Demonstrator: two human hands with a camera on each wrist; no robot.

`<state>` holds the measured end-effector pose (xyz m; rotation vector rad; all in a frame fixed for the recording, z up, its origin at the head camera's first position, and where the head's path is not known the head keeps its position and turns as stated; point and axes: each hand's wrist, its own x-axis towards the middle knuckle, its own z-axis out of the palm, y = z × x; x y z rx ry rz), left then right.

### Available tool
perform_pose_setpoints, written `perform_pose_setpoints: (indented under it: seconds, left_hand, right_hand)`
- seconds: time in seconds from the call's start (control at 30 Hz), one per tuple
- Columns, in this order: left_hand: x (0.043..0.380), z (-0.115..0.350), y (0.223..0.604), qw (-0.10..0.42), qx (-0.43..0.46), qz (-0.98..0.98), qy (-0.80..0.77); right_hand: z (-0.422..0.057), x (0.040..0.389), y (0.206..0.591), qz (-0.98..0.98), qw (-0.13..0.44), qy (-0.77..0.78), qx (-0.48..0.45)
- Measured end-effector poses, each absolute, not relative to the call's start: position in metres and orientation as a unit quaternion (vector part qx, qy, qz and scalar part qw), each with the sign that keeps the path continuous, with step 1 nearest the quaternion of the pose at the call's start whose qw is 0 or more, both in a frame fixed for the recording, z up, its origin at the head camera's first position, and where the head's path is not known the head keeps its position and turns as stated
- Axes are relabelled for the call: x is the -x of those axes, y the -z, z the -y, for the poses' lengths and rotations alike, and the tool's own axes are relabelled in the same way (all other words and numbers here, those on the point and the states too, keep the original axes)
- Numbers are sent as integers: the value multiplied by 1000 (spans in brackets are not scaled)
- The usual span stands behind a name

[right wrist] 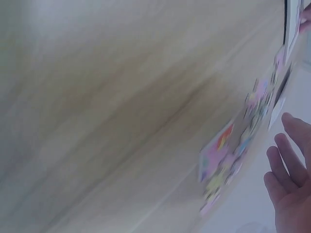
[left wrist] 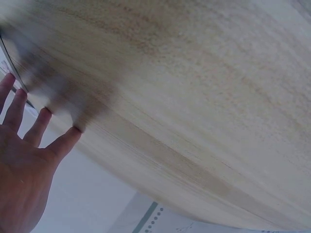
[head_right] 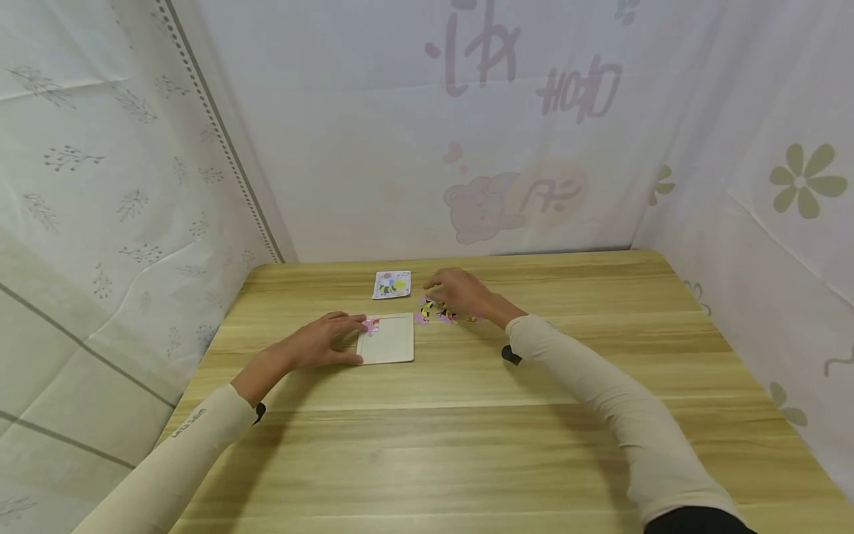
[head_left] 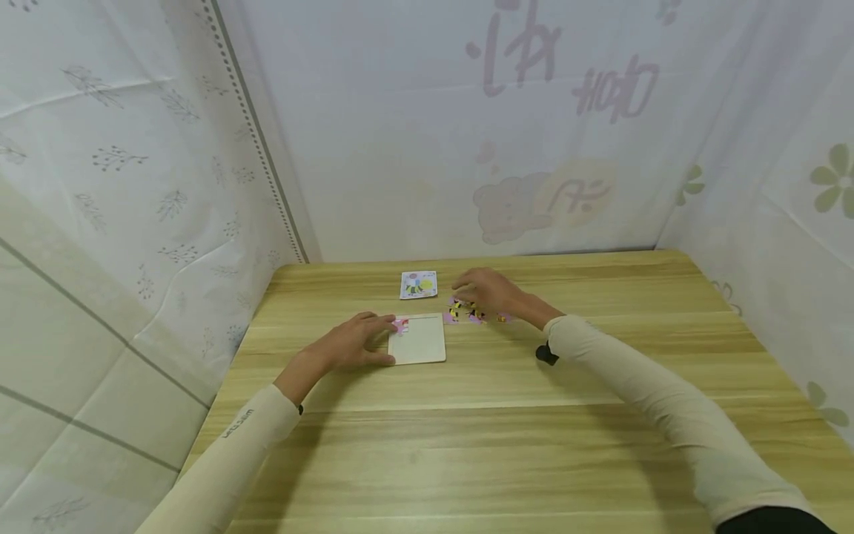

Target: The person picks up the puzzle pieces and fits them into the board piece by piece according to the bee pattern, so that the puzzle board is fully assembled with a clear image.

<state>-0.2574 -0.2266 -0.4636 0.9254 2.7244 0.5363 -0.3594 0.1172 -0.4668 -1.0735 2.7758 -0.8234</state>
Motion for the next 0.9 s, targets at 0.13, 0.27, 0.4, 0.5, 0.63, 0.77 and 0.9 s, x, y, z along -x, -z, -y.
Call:
perform_pose_setpoints:
  seconds: [0.13,0.27,0.4,0.5,0.63,0.77,0.9]
  left_hand:
    - [257,227,464,108,-313,-926,-182]
    - [257,228,465,106,-314,-925,-186]
    - [258,228,465,107,-312,-925,-186]
    - [258,229,465,110,-309,-926,-189]
    - [258,230,465,109,-310,-925,-191]
    - [257,229,465,111,-310,-925,-192]
    - [257,228,464,114,-308,-925,-191]
  right_hand:
    - [-130,369,468,-899,13,256,354]
    - [-143,376,467,-899,25,265,347]
    - [-153,380,467,-895,27,270,353]
    - [-156,384,468,-887,12,264,379]
    - [-158,387,470,-882,0,243,404]
    - [-157,389,471,-887,6,219,406]
    - [-153,390,471,-897,24,210,388]
